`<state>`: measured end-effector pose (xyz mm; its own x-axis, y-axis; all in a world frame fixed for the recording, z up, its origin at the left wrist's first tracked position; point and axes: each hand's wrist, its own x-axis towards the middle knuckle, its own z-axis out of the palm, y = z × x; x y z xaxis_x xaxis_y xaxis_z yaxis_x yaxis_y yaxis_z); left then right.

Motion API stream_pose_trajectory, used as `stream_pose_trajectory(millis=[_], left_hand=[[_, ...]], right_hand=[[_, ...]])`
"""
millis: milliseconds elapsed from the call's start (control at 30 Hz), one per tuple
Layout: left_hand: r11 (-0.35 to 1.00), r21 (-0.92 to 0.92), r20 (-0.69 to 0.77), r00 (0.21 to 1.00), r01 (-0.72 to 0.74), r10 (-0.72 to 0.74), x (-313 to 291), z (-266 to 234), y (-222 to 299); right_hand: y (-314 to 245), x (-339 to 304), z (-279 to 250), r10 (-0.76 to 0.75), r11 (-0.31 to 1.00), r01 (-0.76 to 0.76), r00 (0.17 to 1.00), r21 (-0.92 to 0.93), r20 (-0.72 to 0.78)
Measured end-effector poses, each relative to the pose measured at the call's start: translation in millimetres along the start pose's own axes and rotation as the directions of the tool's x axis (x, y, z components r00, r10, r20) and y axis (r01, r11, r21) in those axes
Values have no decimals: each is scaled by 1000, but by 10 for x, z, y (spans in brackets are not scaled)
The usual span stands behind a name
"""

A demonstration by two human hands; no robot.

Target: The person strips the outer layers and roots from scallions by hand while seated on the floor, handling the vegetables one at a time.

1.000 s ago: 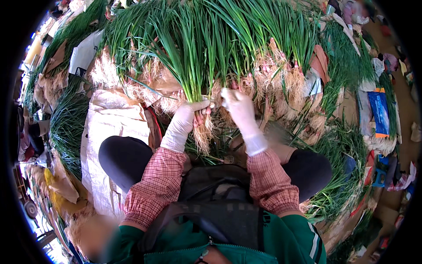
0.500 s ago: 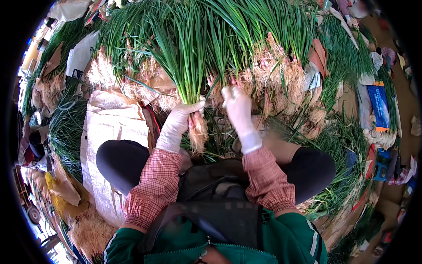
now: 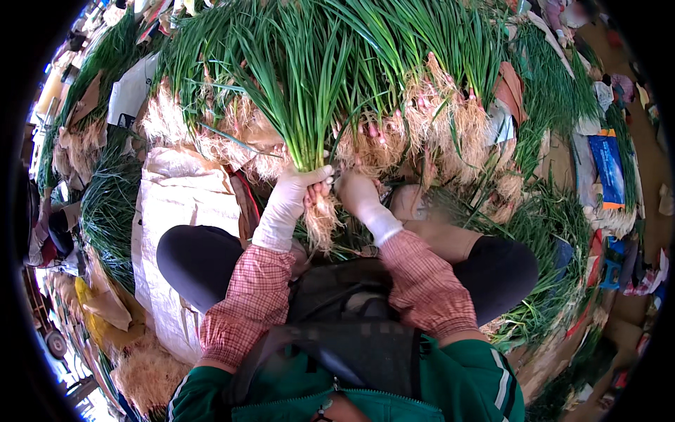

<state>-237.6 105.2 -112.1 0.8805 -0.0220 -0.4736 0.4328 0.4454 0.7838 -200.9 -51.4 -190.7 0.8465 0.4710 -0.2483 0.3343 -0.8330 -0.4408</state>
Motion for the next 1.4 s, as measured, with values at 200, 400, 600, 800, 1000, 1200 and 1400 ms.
stream_pose_trajectory(millis=[200, 400, 600, 800, 1000, 1200, 1400], left_hand=[[990, -78, 10, 993, 118, -117, 165, -58, -119], [970, -179, -38, 984, 167, -176, 144, -12, -108], [999, 43, -52, 999, 12, -10, 79, 32, -39], [986, -14, -138, 977, -167, 163, -80, 61, 108], [960, -9, -146, 950, -280, 276, -256, -372, 391], [895, -441, 50, 994, -66, 98, -202, -305, 275], [733, -679, 245, 931, -34, 270, -134, -232, 133]], right_hand=[[96, 74, -549, 107, 990, -77, 952, 116, -288], [-260, -224, -814, 124, 719, -159, 987, 676, 101], [-331, 275, -435, 296, 110, -39, 955, 993, 5], [-218, 180, -499, 410, 218, -296, 892, 930, 188], [-133, -224, -946, 354, 935, -328, 894, 135, -275], [-103, -73, -900, 204, 979, -200, 926, 48, -316], [312, -247, -1044, 99, -120, 41, 995, 992, -29]])
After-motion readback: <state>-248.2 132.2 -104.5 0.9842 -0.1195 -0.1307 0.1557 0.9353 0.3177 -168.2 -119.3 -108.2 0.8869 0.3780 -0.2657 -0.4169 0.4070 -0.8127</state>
